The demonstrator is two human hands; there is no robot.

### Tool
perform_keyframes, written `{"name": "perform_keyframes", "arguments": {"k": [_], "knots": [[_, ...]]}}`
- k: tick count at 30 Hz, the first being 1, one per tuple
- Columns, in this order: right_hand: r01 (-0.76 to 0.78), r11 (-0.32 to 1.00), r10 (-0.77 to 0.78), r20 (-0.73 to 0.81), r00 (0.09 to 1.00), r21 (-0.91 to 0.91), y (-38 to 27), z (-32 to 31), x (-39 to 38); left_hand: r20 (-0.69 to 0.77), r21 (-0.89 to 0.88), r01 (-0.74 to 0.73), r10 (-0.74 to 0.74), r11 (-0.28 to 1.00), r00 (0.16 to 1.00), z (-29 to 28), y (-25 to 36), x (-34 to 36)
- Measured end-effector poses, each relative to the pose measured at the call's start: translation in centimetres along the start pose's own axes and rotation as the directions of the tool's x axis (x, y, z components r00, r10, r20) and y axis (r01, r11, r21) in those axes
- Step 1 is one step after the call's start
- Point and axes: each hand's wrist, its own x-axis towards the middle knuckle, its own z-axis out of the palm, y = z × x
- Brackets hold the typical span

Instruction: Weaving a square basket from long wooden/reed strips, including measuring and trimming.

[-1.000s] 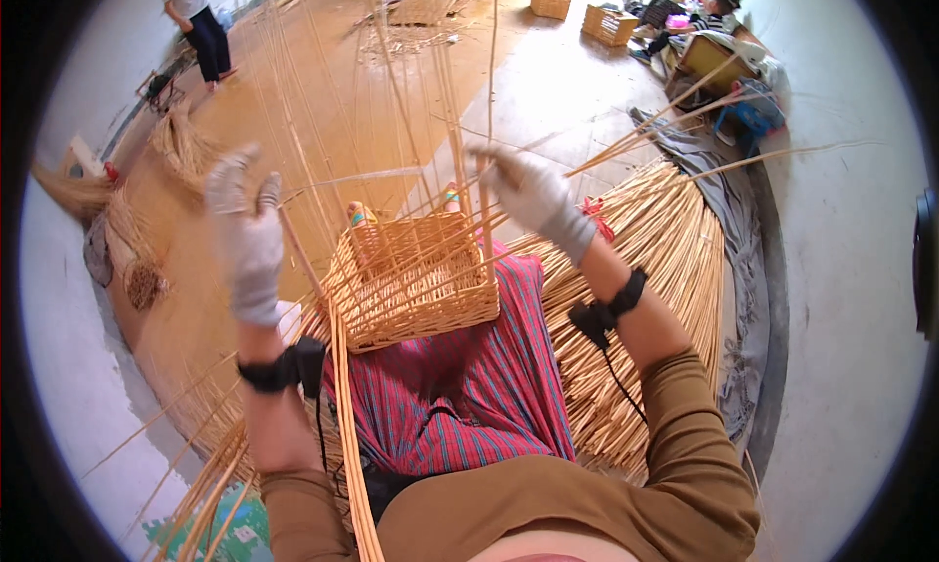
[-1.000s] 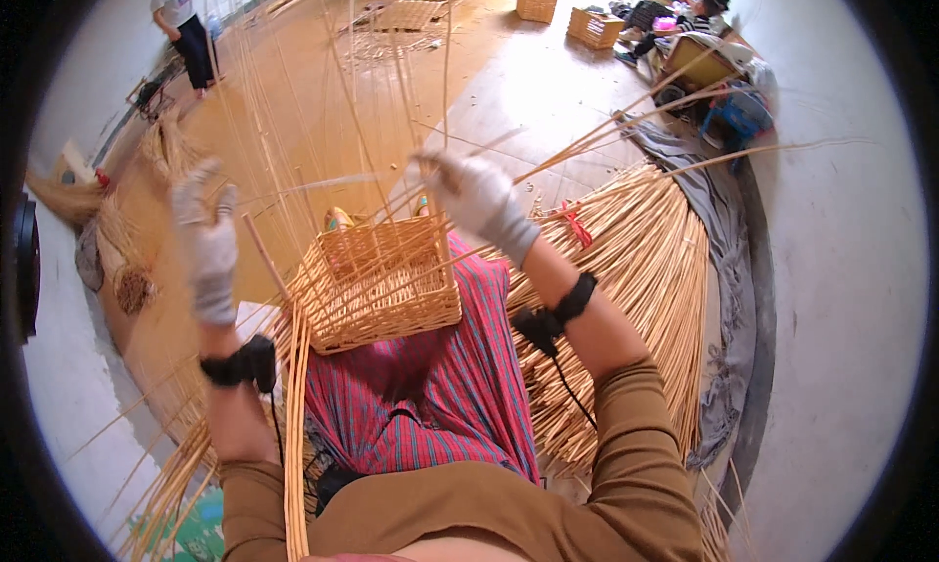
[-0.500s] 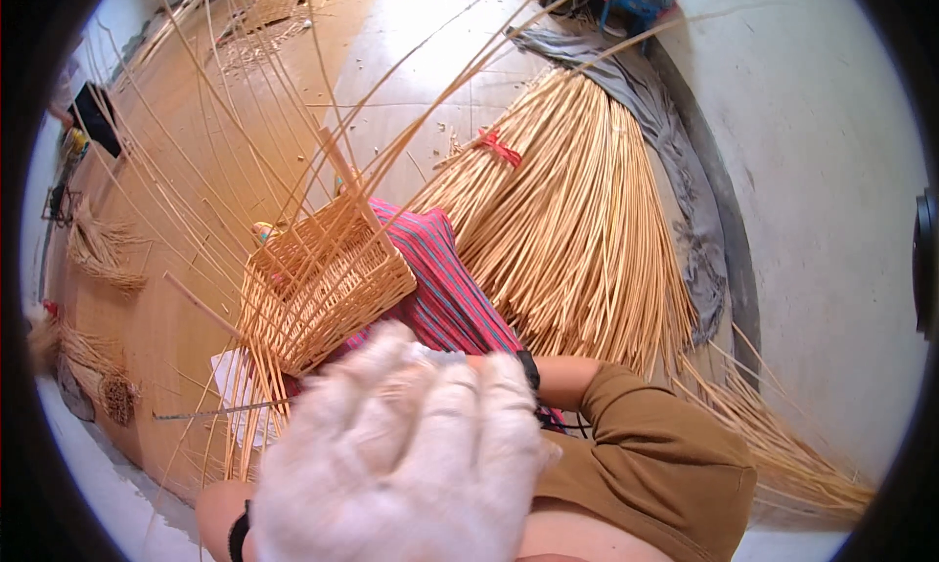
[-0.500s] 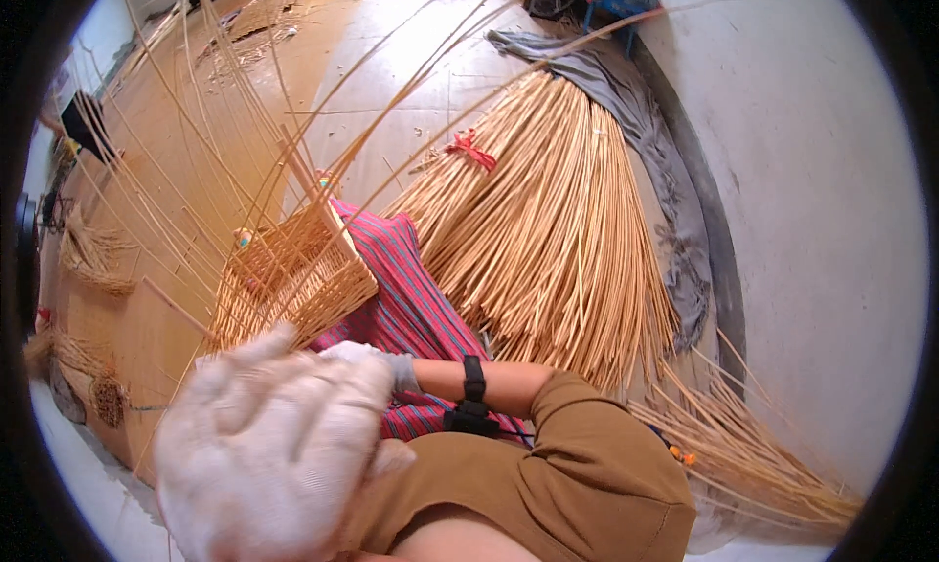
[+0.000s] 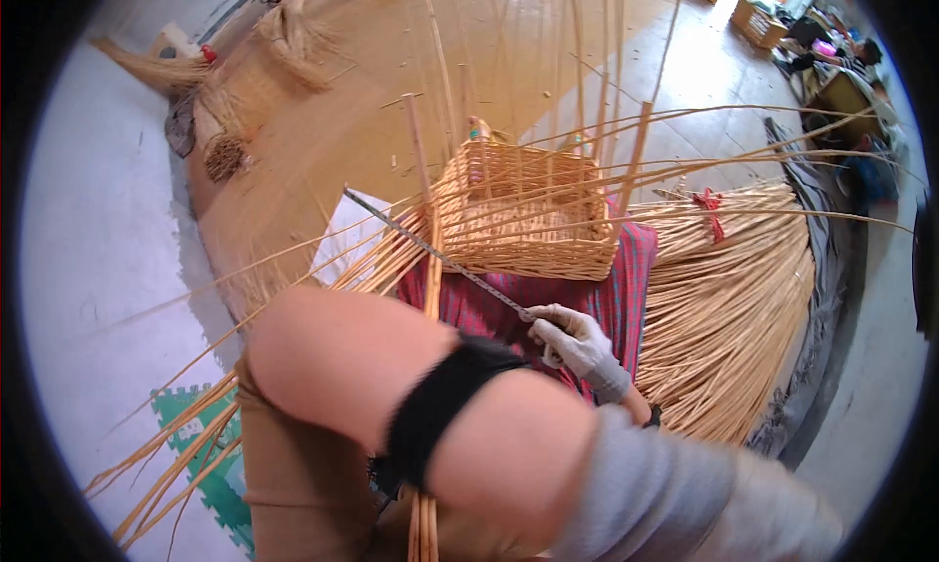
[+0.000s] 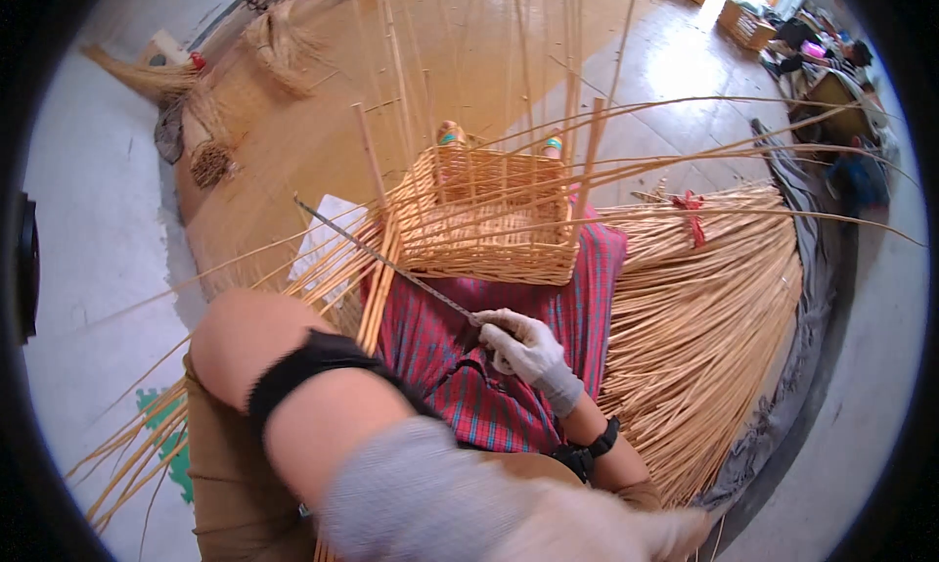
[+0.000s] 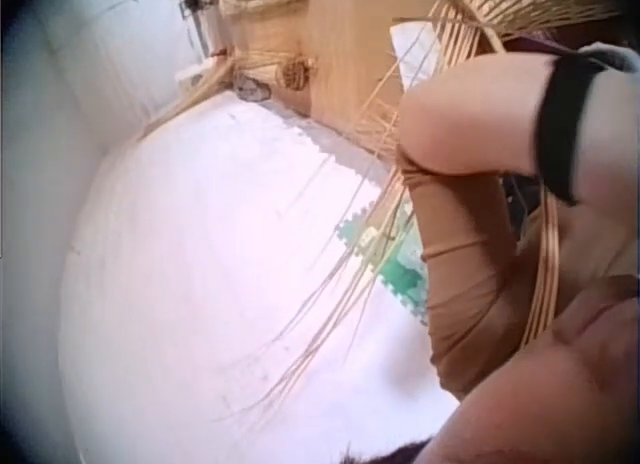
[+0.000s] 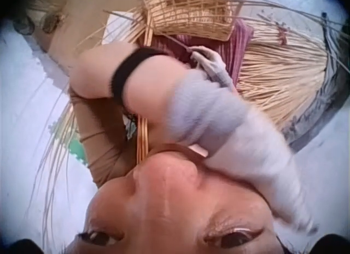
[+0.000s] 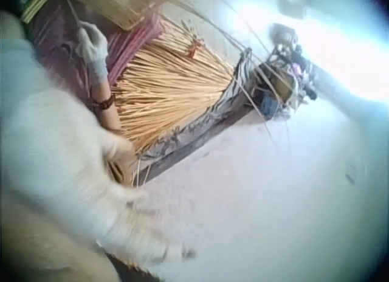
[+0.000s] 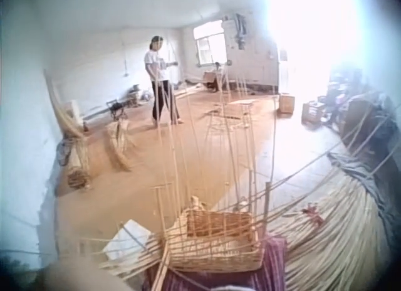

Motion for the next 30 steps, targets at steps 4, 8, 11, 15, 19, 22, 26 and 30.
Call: {"name": "perform_keyframes", "arguments": {"k": [4, 8, 11, 15, 19, 22, 26, 30], "knots": [[0.066, 0.983, -0.057, -0.060, 0.997, 0.170, 0.7, -0.3, 0.2, 0.084, -0.393, 0.277, -0.265, 0.877, 0.961, 1.3, 1.3, -1.2], [0.142, 0.959, -0.105, -0.158, 0.982, 0.244, 1.0, -1.3, 0.2, -0.035, -0.343, 0.398, -0.436, 0.850, 0.899, 2.5, 2.9, -3.2], [0.107, 0.975, -0.080, -0.143, 0.986, 0.194, 1.2, -2.3, 0.3, -0.039, -0.457, 0.146, -0.184, 0.877, 0.982, 2.7, 1.6, -3.4], [0.085, 0.976, -0.046, -0.190, 0.981, 0.199, 1.8, -2.0, 0.3, -0.305, -0.068, 0.187, -0.198, 0.980, 0.932, 0.4, 0.1, -3.4], [0.133, 0.975, -0.090, -0.234, 0.968, 0.176, 0.5, -0.8, -0.1, -0.276, 0.783, -0.100, 0.486, 0.615, 0.829, -3.4, 1.1, -4.9], [0.237, 0.946, -0.201, -0.171, 0.964, 0.221, -3.0, -3.1, -1.1, -0.116, 0.987, 0.149, 0.886, 0.053, 0.450, -7.9, 2.4, -7.0], [0.591, 0.803, -0.519, -0.393, 0.759, 0.081, -7.6, -9.9, -2.1, -0.455, 0.890, -0.077, 0.887, 0.450, -0.081, -13.3, -3.7, -10.7], [0.610, 0.753, -0.655, -0.196, 0.730, -0.246, -6.9, -11.7, -1.4, -0.526, 0.840, -0.135, 0.850, 0.525, 0.030, -18.7, -11.3, -14.3]]}}
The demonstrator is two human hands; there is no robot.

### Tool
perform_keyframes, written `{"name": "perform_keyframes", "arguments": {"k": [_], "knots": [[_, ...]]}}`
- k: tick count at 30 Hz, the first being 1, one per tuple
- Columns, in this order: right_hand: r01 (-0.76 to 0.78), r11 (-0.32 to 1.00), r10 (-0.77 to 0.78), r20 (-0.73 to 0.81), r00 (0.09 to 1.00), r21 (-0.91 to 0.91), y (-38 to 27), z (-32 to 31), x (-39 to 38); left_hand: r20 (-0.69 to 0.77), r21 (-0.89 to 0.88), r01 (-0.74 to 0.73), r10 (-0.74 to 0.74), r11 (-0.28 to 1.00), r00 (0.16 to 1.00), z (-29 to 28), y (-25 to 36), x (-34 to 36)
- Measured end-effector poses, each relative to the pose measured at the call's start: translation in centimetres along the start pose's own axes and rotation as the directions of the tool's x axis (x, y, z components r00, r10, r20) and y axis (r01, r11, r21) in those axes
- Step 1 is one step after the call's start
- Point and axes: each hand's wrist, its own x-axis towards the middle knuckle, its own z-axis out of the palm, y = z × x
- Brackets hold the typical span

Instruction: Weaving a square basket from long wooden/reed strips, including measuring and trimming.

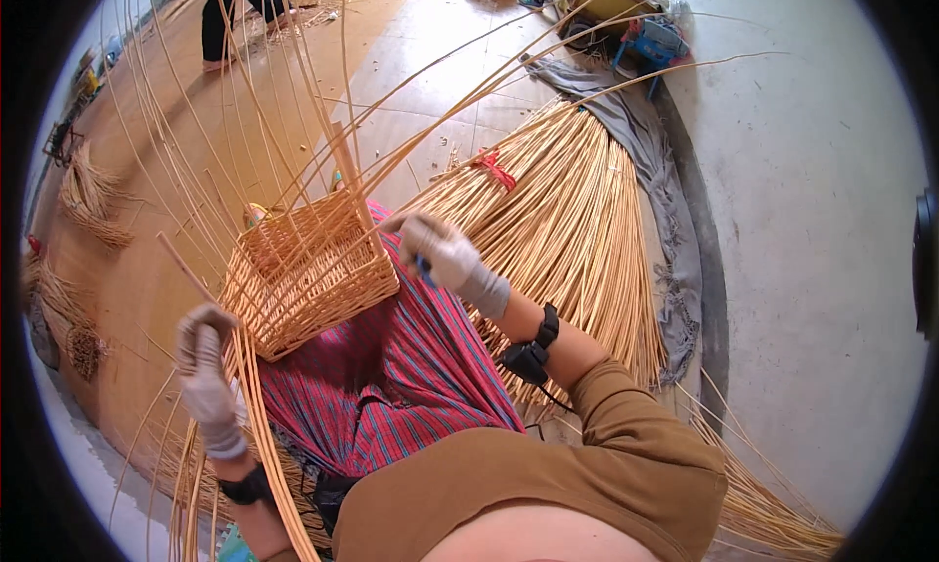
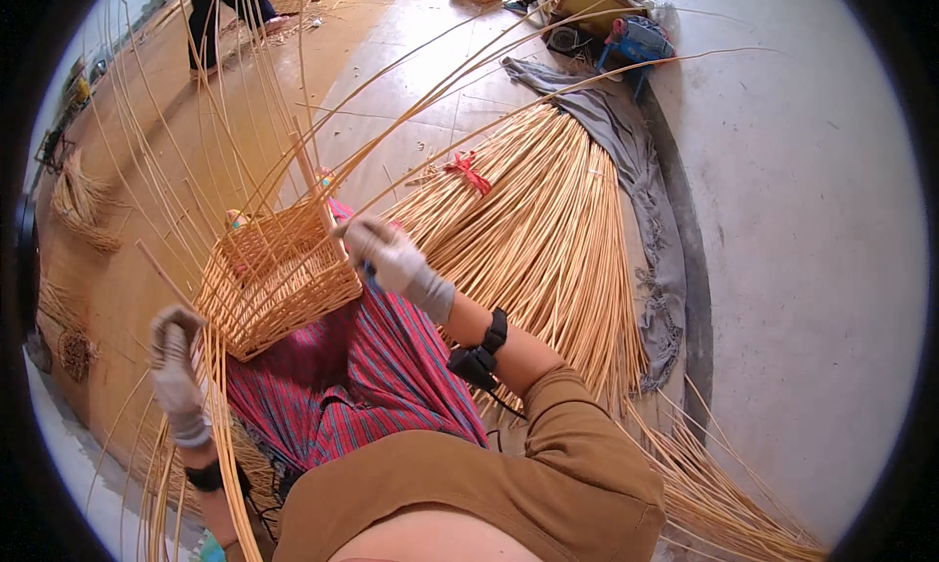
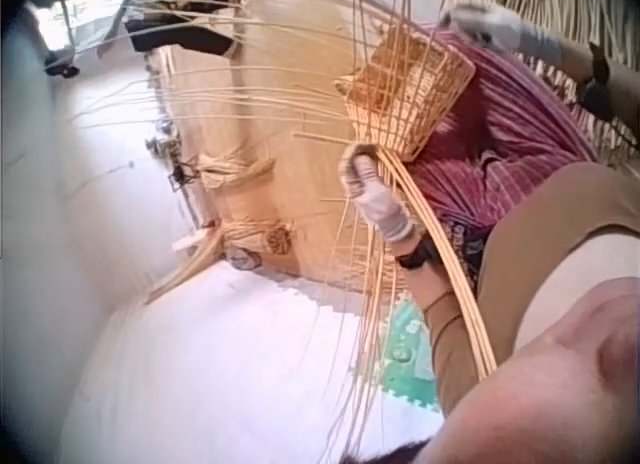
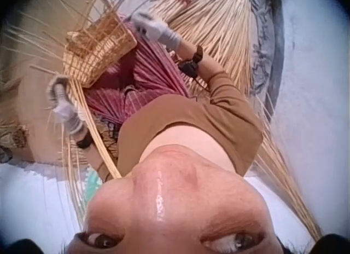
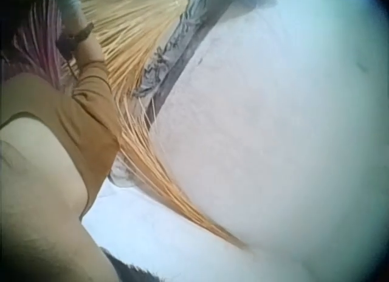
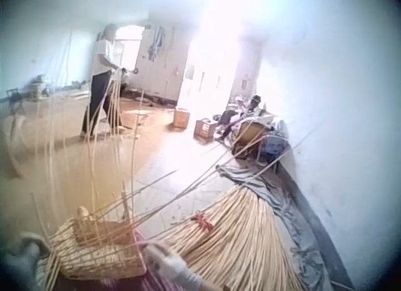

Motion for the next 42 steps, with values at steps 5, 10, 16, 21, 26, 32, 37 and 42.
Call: {"name": "perform_keyframes", "arguments": {"k": [5, 10, 16, 21, 26, 32, 37, 42], "knots": [[0.177, 0.663, 0.494, 0.603, 0.626, -0.727, 1.4, 5.1, -7.7, -0.330, -0.150, -0.061, 0.009, 0.987, 0.944, -1.3, -8.6, -5.2], [0.414, 0.512, 0.567, 0.658, 0.495, -0.752, 0.3, 4.5, -11.5, -0.253, -0.064, 0.100, -0.113, 0.993, 0.961, -3.1, -14.3, -7.4], [0.175, 0.783, 0.123, 0.424, 0.897, -0.597, 3.0, 5.8, -3.5, -0.249, 0.923, 0.321, -0.304, 0.214, 0.919, -4.1, -15.4, -9.2], [-0.447, 0.891, 0.454, 0.177, 0.873, -0.077, 6.1, 11.5, 4.0, -0.376, 0.847, 0.497, -0.447, 0.189, 0.812, -3.6, -14.5, -5.8], [-0.400, 0.915, 0.403, 0.050, 0.914, -0.054, 7.1, 15.8, 5.1, -0.358, 0.870, 0.455, -0.389, 0.191, 0.849, -5.0, -16.8, -5.9], [0.483, 0.361, -0.370, 0.353, 0.859, -0.797, 6.8, 14.9, 2.5, -0.139, 0.951, 0.158, -0.088, 0.266, 0.986, -6.5, -21.5, -5.8], [0.489, 0.163, -0.217, 0.452, 0.865, -0.857, 5.5, 13.6, 3.4, -0.174, 0.979, 0.169, 0.036, 0.114, 0.984, -5.6, -21.0, -7.1], [0.458, 0.152, 0.055, 0.471, 0.881, -0.876, 3.7, 12.2, 4.2, -0.124, 0.972, 0.121, 0.005, 0.199, 0.992, -6.2, -21.2, -7.2]]}}
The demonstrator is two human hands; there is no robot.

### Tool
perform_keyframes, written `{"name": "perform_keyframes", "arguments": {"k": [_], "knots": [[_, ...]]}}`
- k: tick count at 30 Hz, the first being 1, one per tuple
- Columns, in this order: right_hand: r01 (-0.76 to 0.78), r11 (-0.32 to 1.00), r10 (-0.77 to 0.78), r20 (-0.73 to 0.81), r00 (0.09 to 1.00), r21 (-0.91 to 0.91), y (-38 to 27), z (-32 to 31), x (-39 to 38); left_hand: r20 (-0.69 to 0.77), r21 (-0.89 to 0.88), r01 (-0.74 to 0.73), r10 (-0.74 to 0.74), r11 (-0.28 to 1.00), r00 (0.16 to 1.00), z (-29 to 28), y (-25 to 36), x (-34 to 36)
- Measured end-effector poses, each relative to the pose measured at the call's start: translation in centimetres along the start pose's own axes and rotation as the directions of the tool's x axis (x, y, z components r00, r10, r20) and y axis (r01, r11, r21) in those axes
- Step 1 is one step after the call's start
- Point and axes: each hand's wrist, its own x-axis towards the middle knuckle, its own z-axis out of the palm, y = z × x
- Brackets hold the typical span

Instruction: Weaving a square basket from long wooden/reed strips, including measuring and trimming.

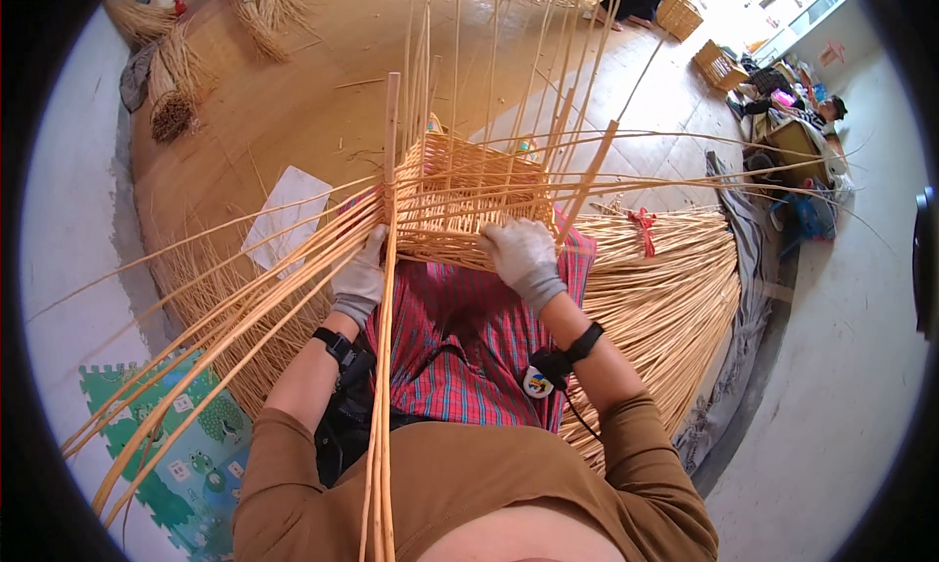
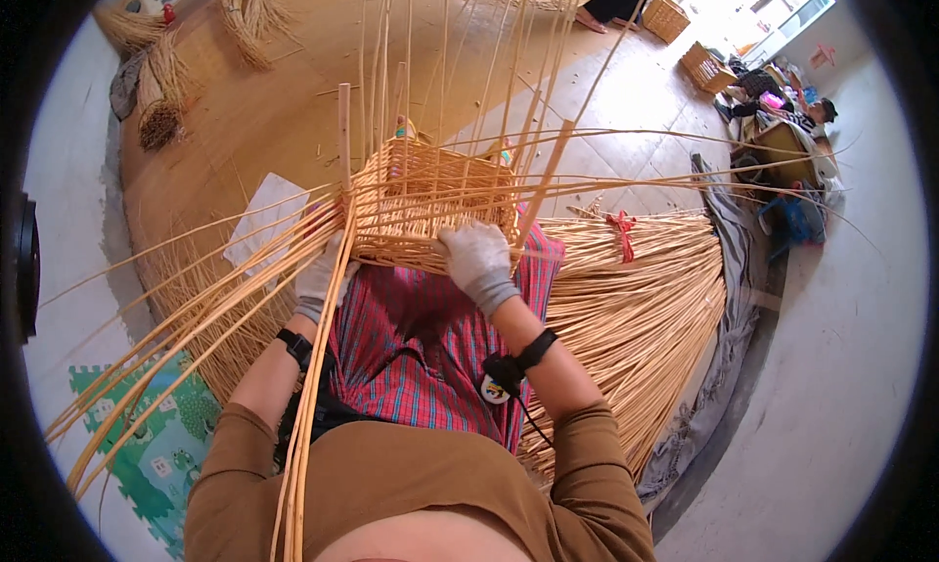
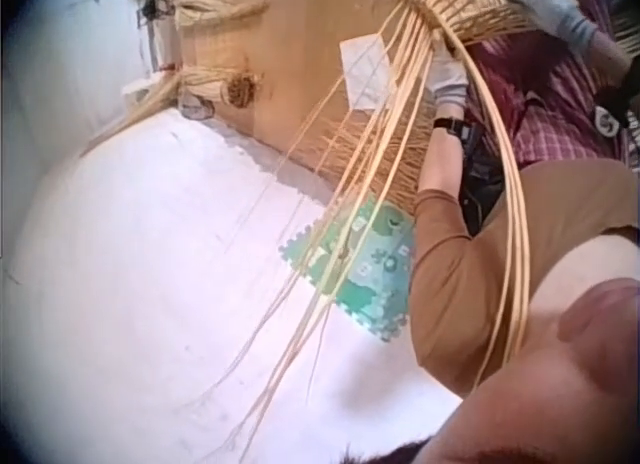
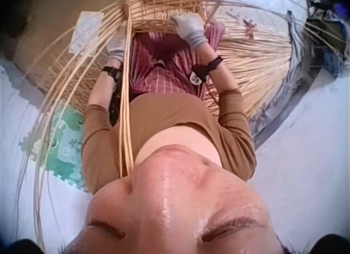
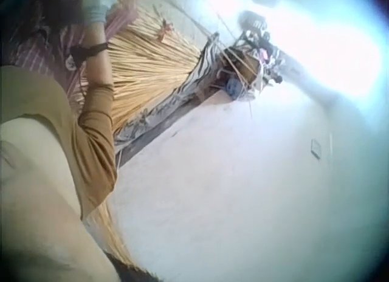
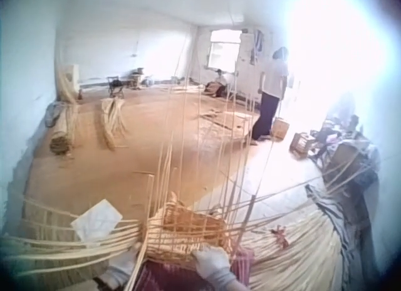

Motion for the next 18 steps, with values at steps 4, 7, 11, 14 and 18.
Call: {"name": "perform_keyframes", "arguments": {"k": [4, 7, 11, 14, 18], "knots": [[0.048, 0.993, -0.059, 0.091, 0.994, 0.111, 1.0, 0.7, -1.9, 0.139, -0.150, 0.071, -0.050, 0.986, 0.989, 0.7, -0.9, 0.3], [-0.001, 0.991, -0.004, 0.034, 0.999, 0.134, 1.9, 2.6, -2.8, 0.063, -0.458, 0.124, -0.107, 0.881, 0.992, -0.5, -0.1, 0.5], [-0.096, 0.975, 0.088, 0.044, 0.995, 0.200, 2.9, 4.3, -3.4, 0.301, -0.390, 0.141, -0.018, 0.910, 0.954, -5.4, 3.9, -0.6], [-0.157, 0.930, 0.161, 0.015, 0.987, 0.333, 3.1, 4.4, -4.1, 0.335, -0.448, -0.148, 0.319, 0.882, 0.887, -8.6, 8.8, -0.5], [-0.234, 0.846, 0.329, -0.124, 0.936, 0.479, 2.2, 5.3, -4.9, -0.362, -0.235, -0.421, 0.323, 0.876, 0.874, -9.0, 14.9, 5.0]]}}
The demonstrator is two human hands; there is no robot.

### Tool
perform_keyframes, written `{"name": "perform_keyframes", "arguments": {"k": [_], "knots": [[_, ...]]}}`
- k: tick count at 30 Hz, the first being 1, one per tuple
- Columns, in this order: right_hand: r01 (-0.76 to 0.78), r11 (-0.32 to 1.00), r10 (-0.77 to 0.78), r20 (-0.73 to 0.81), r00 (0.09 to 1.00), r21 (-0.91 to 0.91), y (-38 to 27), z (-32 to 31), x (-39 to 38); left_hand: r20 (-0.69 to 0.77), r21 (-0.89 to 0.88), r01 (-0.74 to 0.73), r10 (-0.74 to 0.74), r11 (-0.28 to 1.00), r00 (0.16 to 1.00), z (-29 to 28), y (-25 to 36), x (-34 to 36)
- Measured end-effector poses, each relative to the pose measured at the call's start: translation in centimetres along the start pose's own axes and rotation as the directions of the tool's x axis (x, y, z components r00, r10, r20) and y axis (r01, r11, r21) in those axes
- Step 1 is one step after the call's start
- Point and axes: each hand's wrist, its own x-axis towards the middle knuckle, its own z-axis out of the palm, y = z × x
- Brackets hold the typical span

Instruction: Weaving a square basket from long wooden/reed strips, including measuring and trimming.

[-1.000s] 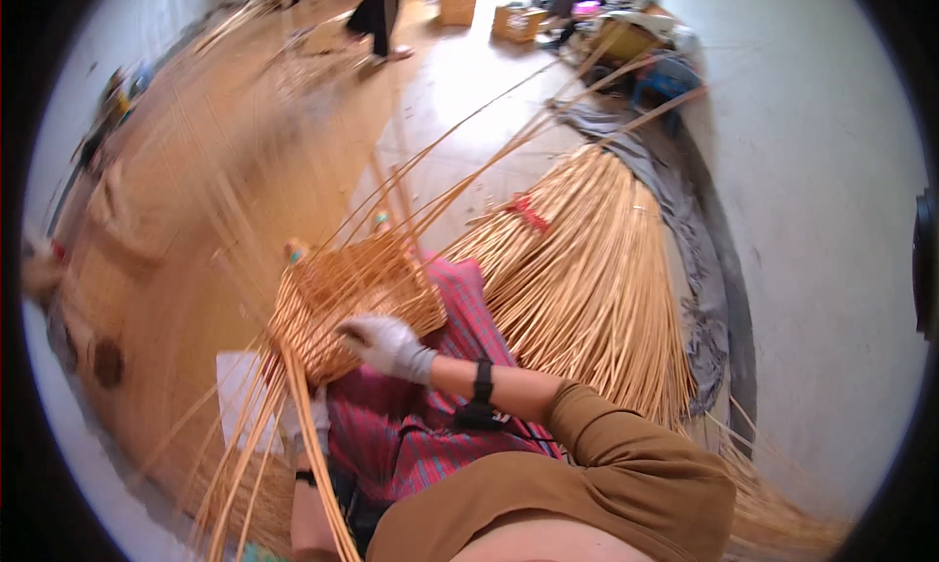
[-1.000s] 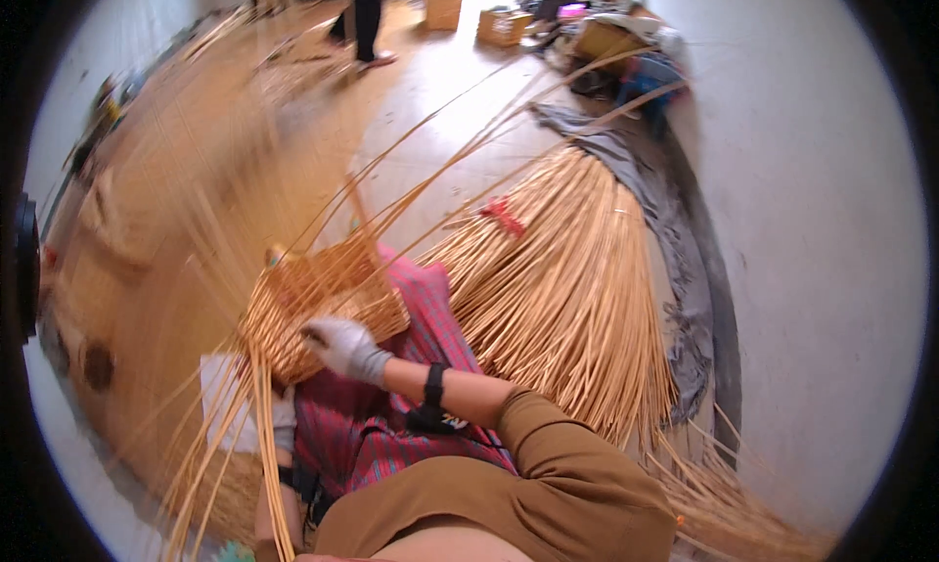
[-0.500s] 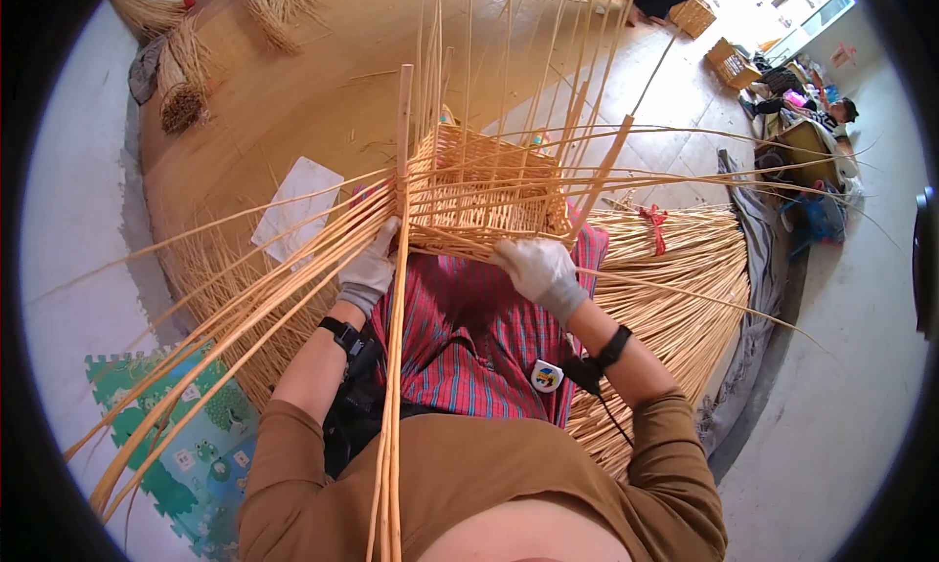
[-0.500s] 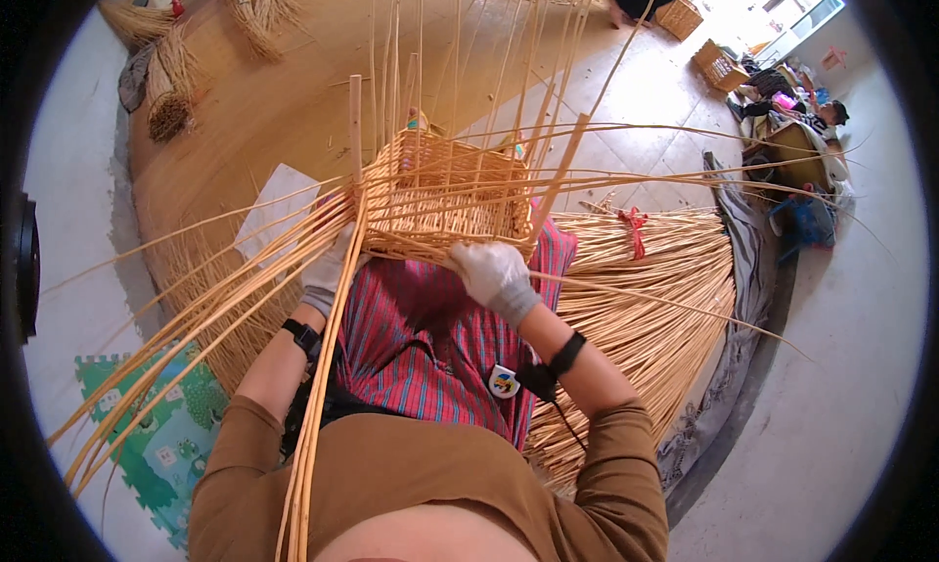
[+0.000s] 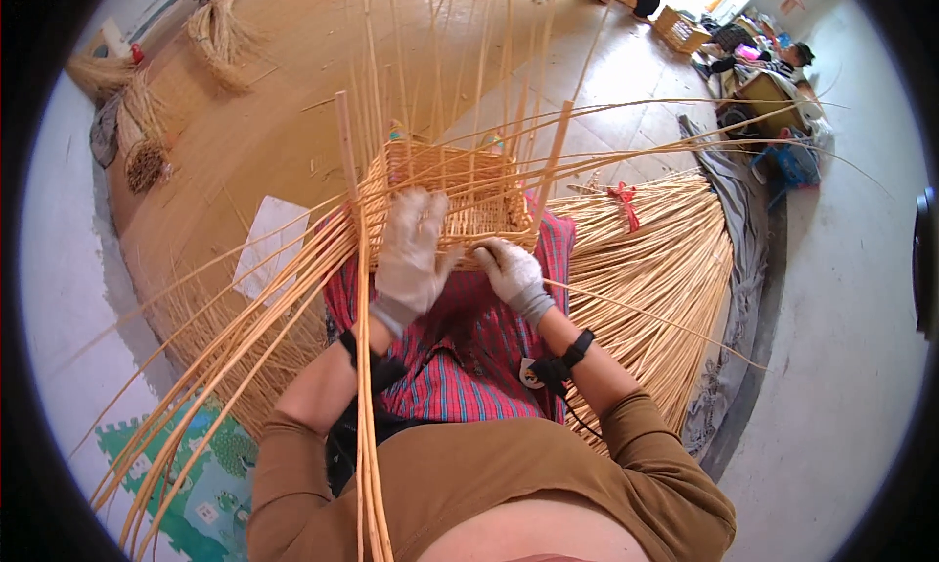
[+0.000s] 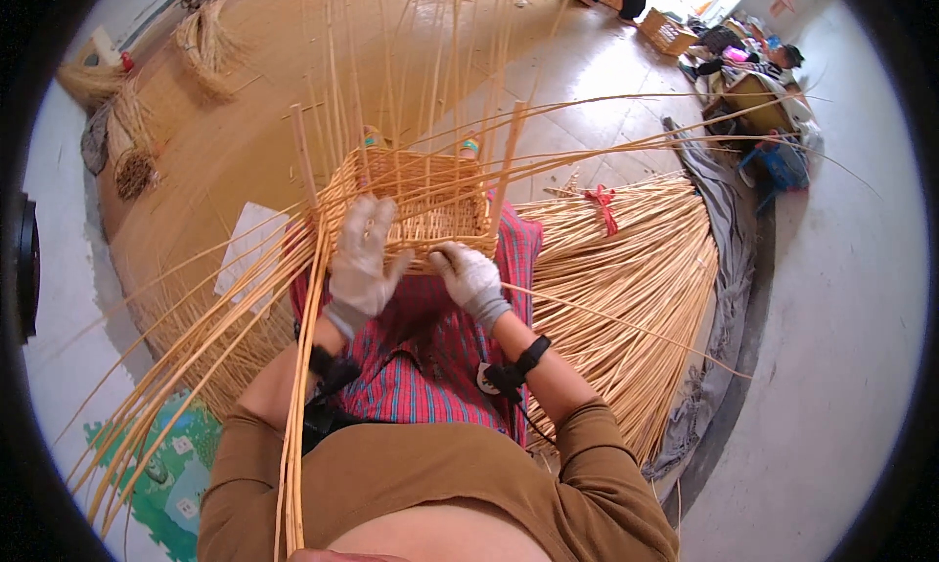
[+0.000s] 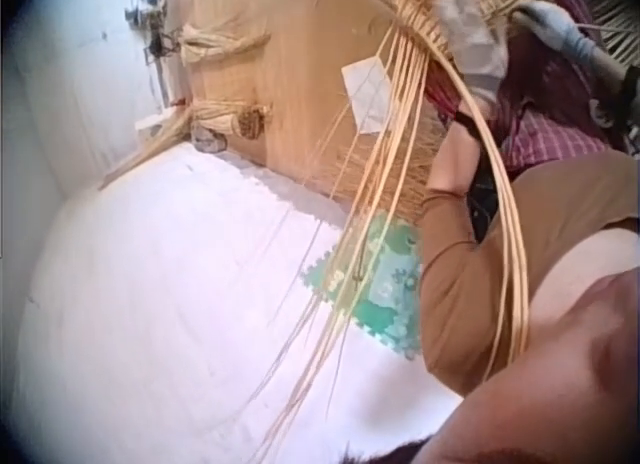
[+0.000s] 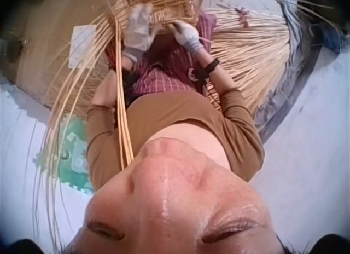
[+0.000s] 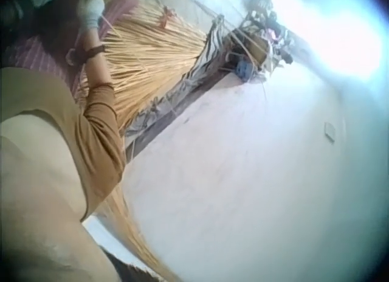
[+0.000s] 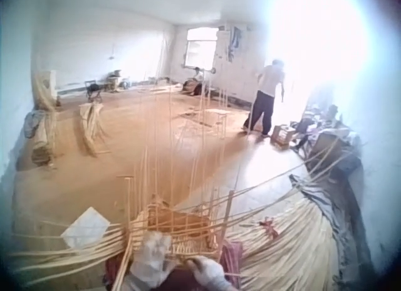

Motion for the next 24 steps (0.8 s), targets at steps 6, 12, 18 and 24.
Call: {"name": "perform_keyframes", "arguments": {"k": [6, 12, 18, 24], "knots": [[-0.329, 0.858, 0.310, 0.112, 0.944, 0.395, -1.6, 1.8, 4.1, -0.216, 0.118, 0.570, -0.539, 0.813, 0.814, 4.7, -4.2, 8.2], [0.294, 0.453, 0.142, -0.394, 0.908, 0.842, -8.8, -1.9, 16.1, -0.349, -0.190, 0.409, -0.451, 0.892, 0.821, 6.9, -5.9, 6.1], [0.327, 0.942, -0.324, -0.053, 0.945, 0.071, -12.6, -0.4, 24.0, -0.097, -0.302, 0.520, -0.568, 0.799, 0.817, 6.8, -7.1, 4.9], [0.503, 0.279, 0.163, 0.557, 0.815, -0.818, -14.1, 1.9, 30.9, -0.081, 0.027, 0.597, -0.593, 0.802, 0.801, 7.3, -6.3, 4.8]]}}
